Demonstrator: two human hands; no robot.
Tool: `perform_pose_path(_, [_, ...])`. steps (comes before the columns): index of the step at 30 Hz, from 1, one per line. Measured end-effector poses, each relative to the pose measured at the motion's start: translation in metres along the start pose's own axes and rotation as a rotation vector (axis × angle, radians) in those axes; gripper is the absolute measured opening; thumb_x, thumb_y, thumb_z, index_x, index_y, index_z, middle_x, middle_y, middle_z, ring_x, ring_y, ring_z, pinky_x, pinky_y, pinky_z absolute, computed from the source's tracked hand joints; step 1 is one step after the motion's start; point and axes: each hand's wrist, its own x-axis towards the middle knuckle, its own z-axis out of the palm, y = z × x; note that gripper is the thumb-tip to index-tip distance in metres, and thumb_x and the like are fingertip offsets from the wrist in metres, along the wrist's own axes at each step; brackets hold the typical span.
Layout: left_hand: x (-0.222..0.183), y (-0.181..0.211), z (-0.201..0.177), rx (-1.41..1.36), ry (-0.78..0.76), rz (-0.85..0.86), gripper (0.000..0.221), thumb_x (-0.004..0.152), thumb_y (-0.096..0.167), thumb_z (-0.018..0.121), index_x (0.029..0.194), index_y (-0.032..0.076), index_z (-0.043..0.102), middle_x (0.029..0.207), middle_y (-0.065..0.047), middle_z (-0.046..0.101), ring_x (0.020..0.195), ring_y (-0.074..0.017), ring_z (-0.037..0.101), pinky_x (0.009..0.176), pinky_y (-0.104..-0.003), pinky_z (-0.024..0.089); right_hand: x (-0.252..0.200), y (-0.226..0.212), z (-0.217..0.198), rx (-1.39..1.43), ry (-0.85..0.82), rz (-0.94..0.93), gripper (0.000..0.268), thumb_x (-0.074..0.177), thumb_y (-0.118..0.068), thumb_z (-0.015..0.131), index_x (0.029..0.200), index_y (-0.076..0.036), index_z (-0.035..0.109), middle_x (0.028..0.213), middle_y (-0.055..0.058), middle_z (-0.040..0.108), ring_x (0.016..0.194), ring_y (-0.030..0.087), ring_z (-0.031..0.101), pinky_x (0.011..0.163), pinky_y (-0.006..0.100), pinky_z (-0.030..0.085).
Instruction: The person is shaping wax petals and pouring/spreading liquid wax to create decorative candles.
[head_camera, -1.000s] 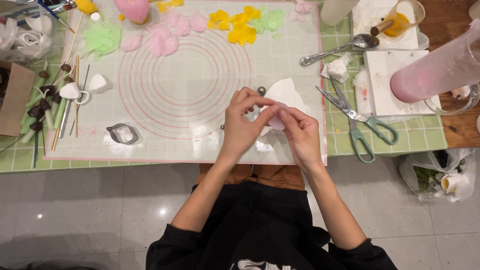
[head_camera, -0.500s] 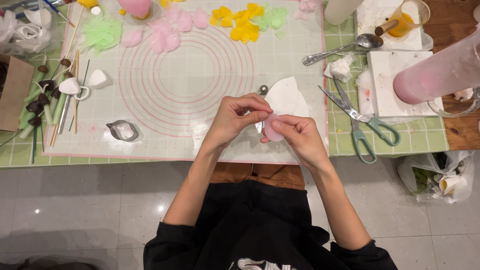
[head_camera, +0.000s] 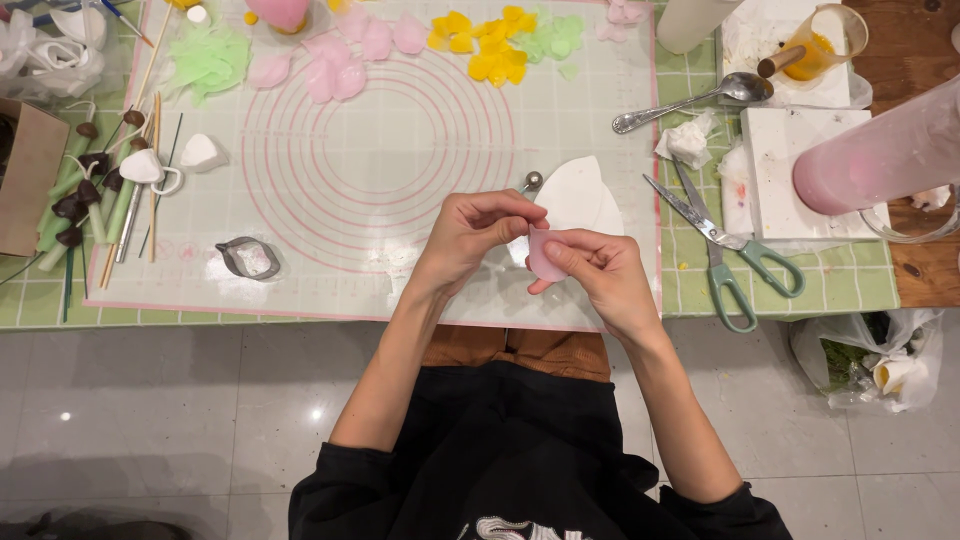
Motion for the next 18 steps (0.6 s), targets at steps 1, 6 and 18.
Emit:
perform_pose_path(1, [0.000,0.000,0.000,0.000,0.001,0.000,0.014,0.092,-0.001,0.071,0.105,-0.001,0.075,0.101,-0.008,0.074,0.096,-0.0158,0.070,0.089,-0.030,0.056,-0.001,0.000,0.000,0.000,-0.001,0.000,0.029,0.100,-0.013,0.064,0.121,0.007,0.070,0.097,0.014,0.076,0.079,0.021,0.076,0.075,0.030,0.060])
perform_pose_path(6, [-0.002,0.001,-0.003,0.099,-0.044,0.095,0.004,0.094,-0.002,0.073,0.098,-0.002,0.075,0.102,-0.008,0.073,0.095,-0.0144,0.068,0.087,-0.030,0.055,-0.003,-0.001,0.004,-0.067,0.005,-0.002,0.027,0.101,-0.013,0.065,0.116,0.008,0.072,0.095,0.012,0.076,0.080,0.020,0.077,0.076,0.028,0.059])
perform_pose_path(18, [-0.014,0.024,0.017,0.300,0.193,0.018,0.018,0.089,0.011,0.076,0.106,0.005,0.074,0.094,-0.002,0.074,0.083,-0.0091,0.066,0.077,-0.026,0.054,0.007,0.006,0.015,-0.216,0.187,-0.192,0.028,0.101,-0.012,0.067,0.123,0.005,0.069,0.089,0.009,0.077,0.079,0.011,0.072,0.077,0.024,0.057])
